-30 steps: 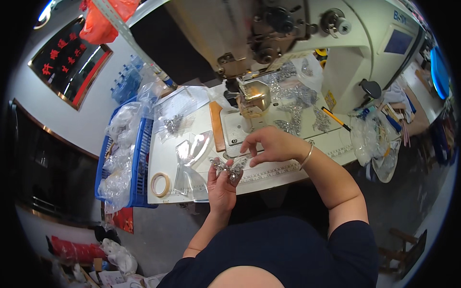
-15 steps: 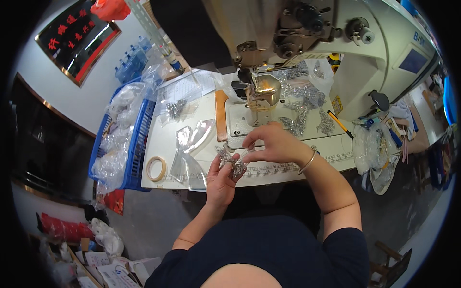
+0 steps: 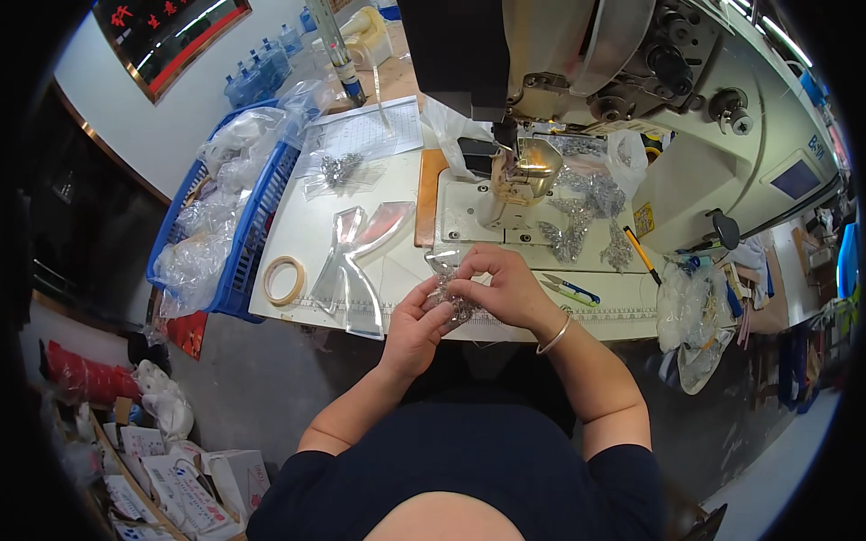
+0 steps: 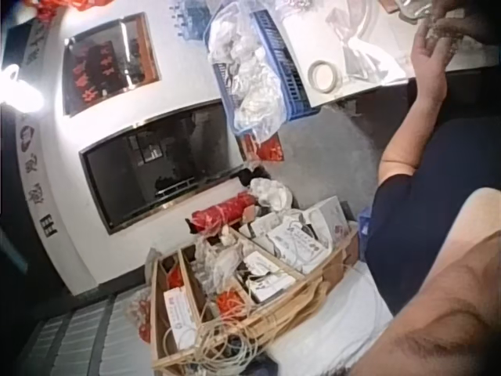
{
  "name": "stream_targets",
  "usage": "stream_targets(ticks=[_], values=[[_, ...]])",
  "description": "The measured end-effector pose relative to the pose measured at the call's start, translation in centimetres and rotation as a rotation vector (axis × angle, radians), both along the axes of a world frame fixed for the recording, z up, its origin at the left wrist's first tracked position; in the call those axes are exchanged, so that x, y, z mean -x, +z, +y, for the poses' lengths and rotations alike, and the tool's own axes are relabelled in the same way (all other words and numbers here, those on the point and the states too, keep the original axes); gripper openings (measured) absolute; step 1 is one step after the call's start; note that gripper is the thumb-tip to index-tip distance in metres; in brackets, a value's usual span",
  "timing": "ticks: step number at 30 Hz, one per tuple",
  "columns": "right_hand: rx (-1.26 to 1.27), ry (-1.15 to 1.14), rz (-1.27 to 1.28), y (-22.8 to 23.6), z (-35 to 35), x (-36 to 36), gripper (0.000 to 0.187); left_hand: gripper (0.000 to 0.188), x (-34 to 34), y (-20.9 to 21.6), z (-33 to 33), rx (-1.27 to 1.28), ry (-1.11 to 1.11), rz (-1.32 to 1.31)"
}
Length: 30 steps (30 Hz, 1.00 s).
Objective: The person assembles small, shiny, star-shaped decorations by hand and sews them using an industrial sewing machine. They repeatedly pick up the items, align them, and feed them under the machine's needle to stitch them together.
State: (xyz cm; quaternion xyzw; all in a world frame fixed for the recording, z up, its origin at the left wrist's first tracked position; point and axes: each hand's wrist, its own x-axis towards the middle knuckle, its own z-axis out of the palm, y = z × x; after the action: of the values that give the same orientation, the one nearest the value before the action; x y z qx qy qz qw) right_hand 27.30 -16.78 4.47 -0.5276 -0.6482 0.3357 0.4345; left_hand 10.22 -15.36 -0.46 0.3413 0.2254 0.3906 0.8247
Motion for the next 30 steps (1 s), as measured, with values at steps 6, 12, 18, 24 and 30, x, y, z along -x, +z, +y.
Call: stream_targets(ticks=[6,12,18,24,30], values=[[-0.004,-0.025,-0.001,-0.5,0.2,-0.1,0.011,0.028,-0.3,-1.2,-0.2,0.03,0.081,0.026],[-0.009,-0.033,0.006,-0.6,0.3,0.4,0.012,0.024,-0.4,-2.4,0.1,-0.111,0.209,0.045],[-0.154,-0.384,0.244,-2.4,-0.1,2.2,0.025,0.031,0.7,1.0,3.4,-1.13,0.703,0.535],[0.147,0.012,1.099,-1.9,-3.5,5.5,0.053,0.025,0.7,3.8,4.5,-1.855,0.816,0.828],[0.196,-0.17,1.333,-1.7,-3.6,5.6,0.043,0.021,0.4,2.5,5.7,-2.079,0.834,0.877]])
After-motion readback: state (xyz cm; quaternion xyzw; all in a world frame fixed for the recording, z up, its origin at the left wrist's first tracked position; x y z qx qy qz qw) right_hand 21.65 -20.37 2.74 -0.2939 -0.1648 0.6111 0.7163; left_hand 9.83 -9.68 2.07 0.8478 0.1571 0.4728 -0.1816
